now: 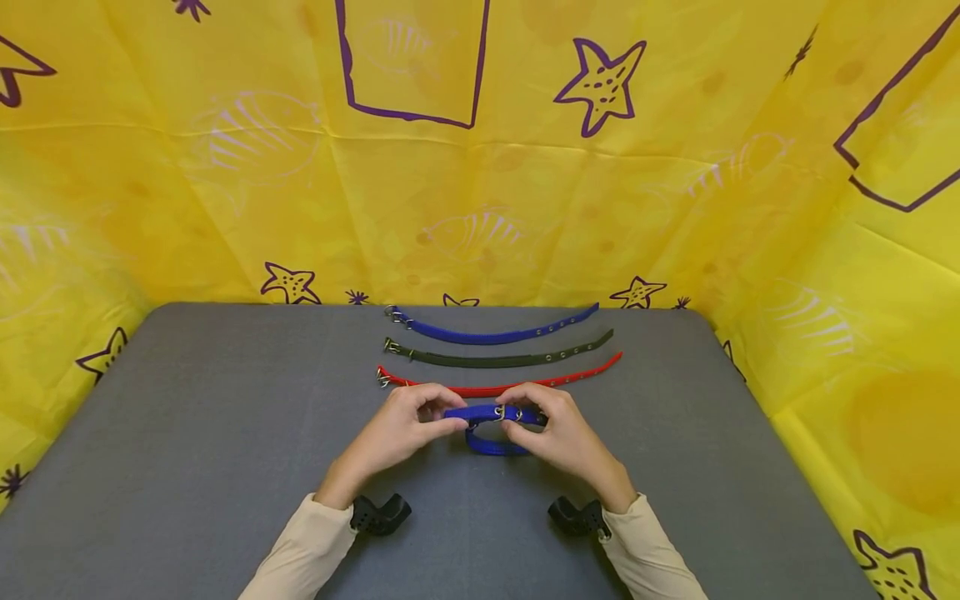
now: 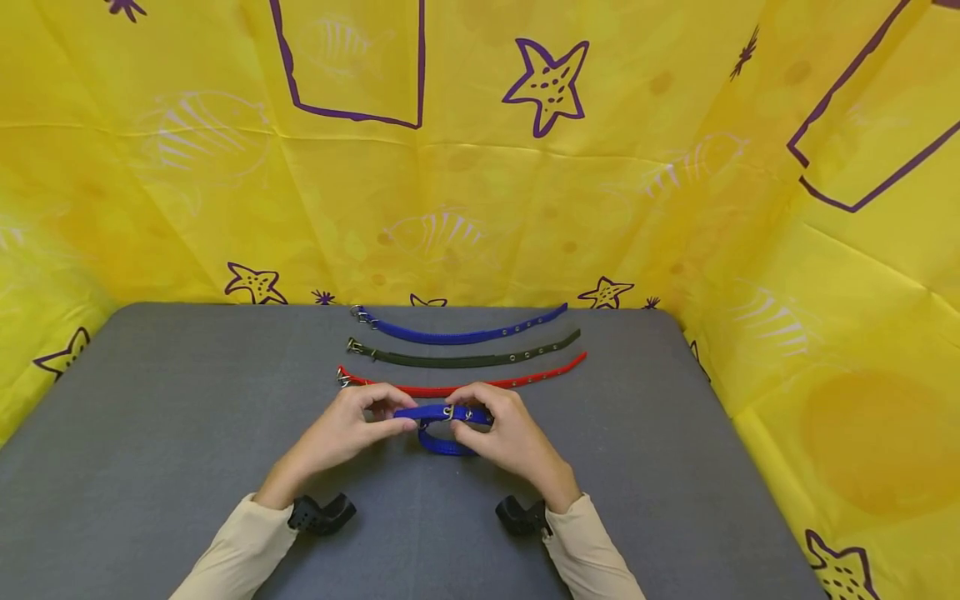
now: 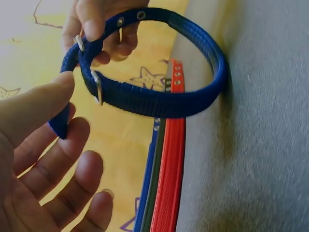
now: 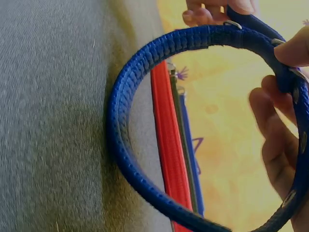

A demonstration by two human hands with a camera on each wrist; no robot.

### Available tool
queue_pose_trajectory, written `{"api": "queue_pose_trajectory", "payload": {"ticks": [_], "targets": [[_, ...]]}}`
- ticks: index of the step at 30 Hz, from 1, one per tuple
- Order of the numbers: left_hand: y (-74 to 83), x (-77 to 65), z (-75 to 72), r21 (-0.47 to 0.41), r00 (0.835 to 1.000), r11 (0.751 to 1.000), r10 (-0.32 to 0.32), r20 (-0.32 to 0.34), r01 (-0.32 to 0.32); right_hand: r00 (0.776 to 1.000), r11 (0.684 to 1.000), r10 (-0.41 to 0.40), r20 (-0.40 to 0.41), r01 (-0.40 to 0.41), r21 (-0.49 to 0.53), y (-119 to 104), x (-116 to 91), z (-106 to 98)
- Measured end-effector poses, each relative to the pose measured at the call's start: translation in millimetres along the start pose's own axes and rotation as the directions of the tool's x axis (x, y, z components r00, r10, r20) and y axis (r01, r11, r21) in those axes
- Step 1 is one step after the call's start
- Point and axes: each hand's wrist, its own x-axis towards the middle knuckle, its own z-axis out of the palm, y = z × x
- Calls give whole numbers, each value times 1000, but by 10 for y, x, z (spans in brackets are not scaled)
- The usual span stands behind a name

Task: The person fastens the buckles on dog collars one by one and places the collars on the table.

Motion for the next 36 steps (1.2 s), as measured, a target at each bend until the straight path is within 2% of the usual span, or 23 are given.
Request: {"api": "queue_pose_trajectory", "payload": {"ticks": [8, 14, 18, 22, 25, 27, 31, 36], "targets": [[25, 0, 85, -34, 996, 998, 50, -77, -52, 1000, 996, -1, -10, 2, 93, -41, -1, 38], [63, -1, 109, -26, 992, 996, 84, -94, -86, 995, 985, -90, -31, 93, 144, -55, 3, 69], [65, -7, 116, -36, 997, 999, 36, -65, -38, 984, 981, -152, -90, 161, 107, -35, 8, 92], [29, 3, 138, -78, 999, 996, -36, 8, 37, 977, 979, -182, -112, 191, 76, -30, 4, 99], [4, 18, 169, -125, 997, 991, -46, 67, 54, 977, 979, -182, -109, 191, 69, -35, 4, 93], [0, 24, 186, -154, 996, 987, -36, 83, 49, 977, 979, -185, -106, 192, 64, -41, 8, 86], [41, 16, 190, -171, 998, 984, -36, 51, 44, 976, 979, -194, -104, 199, 42, -53, 18, 64], [96, 5, 191, -148, 1000, 989, -31, 2, 31, 970, 973, -225, -96, 229, 34, -70, 31, 53]]}}
